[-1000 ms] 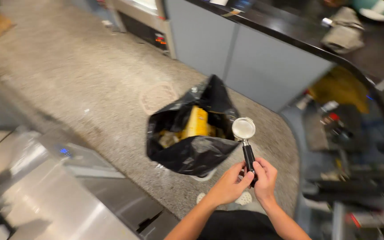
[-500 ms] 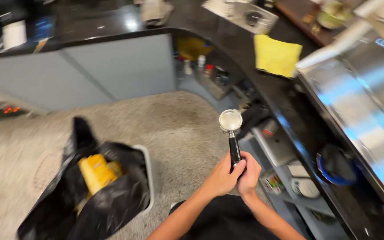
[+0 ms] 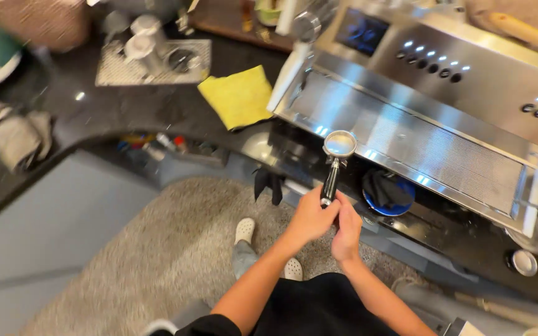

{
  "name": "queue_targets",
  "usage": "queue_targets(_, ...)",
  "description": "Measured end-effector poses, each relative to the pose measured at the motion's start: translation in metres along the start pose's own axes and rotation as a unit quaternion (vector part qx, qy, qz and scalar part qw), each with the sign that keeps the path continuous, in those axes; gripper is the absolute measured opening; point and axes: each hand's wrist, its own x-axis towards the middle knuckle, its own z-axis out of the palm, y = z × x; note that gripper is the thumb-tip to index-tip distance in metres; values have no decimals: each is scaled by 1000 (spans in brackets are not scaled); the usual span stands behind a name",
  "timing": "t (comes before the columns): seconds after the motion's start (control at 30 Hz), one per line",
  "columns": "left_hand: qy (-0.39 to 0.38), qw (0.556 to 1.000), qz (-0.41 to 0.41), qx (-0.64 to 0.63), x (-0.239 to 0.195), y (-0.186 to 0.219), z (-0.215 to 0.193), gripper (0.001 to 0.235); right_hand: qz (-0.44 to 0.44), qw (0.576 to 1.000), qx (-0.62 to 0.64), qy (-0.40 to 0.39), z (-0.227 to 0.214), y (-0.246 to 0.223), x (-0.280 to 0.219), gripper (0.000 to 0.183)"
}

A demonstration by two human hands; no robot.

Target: Cleaning components of an espresso machine and the surrounding counter area in a cafe.

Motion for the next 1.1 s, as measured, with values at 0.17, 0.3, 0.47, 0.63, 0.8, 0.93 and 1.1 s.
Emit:
queue_targets(0.17, -103, 990, 74, 53, 98, 7, -21, 20, 77, 988, -116, 67, 3, -16, 63, 53)
queue_targets(0.3, -239, 970, 27, -23, 167, 24, -31, 16, 17, 982, -115, 147, 15, -12, 95, 47)
queue_targets(0.47, -303, 952, 36, -39, 216, 38, -24, 15, 4, 947, -194, 257, 26, -5, 137, 45)
queue_targets(0.63, -338, 937, 9, -81, 238, 67, -24, 12, 106, 970, 106, 189, 51, -34, 175, 57)
queue_targets(0.8, -352, 930, -36, -99, 254, 83, -31, 17, 51, 982, 166, 71, 66, -30, 191, 56)
queue_targets(0.93, -361, 929, -20, -83, 266, 79, -38, 17, 53, 985, 159, 37, 77, -41, 197, 54)
queue_targets(1.1, -357, 932, 32, -48, 261, 81, -37, 17, 65, 985, 151, 53, 68, -32, 195, 45)
